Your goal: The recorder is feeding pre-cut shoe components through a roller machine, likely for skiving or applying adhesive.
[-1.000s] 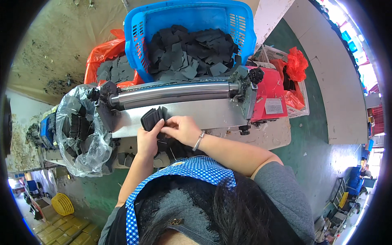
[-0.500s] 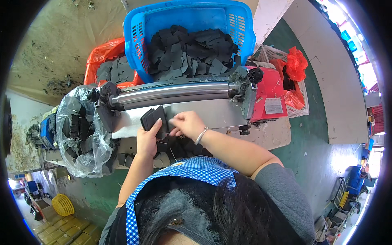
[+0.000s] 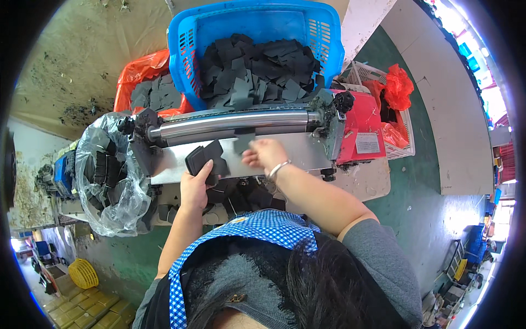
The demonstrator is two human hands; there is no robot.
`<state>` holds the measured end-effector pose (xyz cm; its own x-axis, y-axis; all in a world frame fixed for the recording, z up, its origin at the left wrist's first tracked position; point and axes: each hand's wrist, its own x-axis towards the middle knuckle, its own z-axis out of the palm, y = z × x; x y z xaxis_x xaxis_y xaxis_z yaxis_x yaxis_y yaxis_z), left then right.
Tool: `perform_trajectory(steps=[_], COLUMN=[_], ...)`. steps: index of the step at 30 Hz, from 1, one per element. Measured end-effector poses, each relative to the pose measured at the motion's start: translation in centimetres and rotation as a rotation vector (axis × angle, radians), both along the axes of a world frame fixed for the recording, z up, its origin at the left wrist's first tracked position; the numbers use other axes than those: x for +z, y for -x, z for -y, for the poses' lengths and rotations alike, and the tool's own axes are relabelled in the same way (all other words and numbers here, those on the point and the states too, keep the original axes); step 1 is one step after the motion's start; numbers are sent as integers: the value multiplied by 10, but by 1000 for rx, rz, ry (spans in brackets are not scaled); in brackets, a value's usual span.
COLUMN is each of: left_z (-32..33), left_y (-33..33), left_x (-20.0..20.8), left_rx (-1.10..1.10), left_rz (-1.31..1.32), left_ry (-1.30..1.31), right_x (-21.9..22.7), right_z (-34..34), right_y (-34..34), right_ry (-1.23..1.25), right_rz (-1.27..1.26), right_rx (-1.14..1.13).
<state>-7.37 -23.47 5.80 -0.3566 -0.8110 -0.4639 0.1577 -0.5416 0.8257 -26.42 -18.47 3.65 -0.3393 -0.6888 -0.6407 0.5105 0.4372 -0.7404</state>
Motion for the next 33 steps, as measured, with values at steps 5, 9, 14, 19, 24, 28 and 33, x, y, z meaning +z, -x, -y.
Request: perform_trajectory(steps=[5,9,14,19,24,28,33], left_z=[-5,-2,1,-6,-7,-4,-2], left_y=[6,3,-1,1,-2,-12,-19], left_x=[-10,0,-4,4,-1,12,4], left_rx=[44,-23,9,26,-44,-29,-4], left_rz=[68,50,-30,-40,-67,-229,-83], left_ry=[197,45,-22,-50,-6,-55,-48], right_x=[29,23,16,28,27,31,28], right_z=[-10,-10,2,-10,-14,-14,-17], right_y=[-39,-40,-13,-33,-41,-34,-26], right_ry=[342,285,32,159,177,201,59], right_rz=[-316,-289,-34,-125,-60,-11,67], right_rx=[437,341,-55,410,368,333,292])
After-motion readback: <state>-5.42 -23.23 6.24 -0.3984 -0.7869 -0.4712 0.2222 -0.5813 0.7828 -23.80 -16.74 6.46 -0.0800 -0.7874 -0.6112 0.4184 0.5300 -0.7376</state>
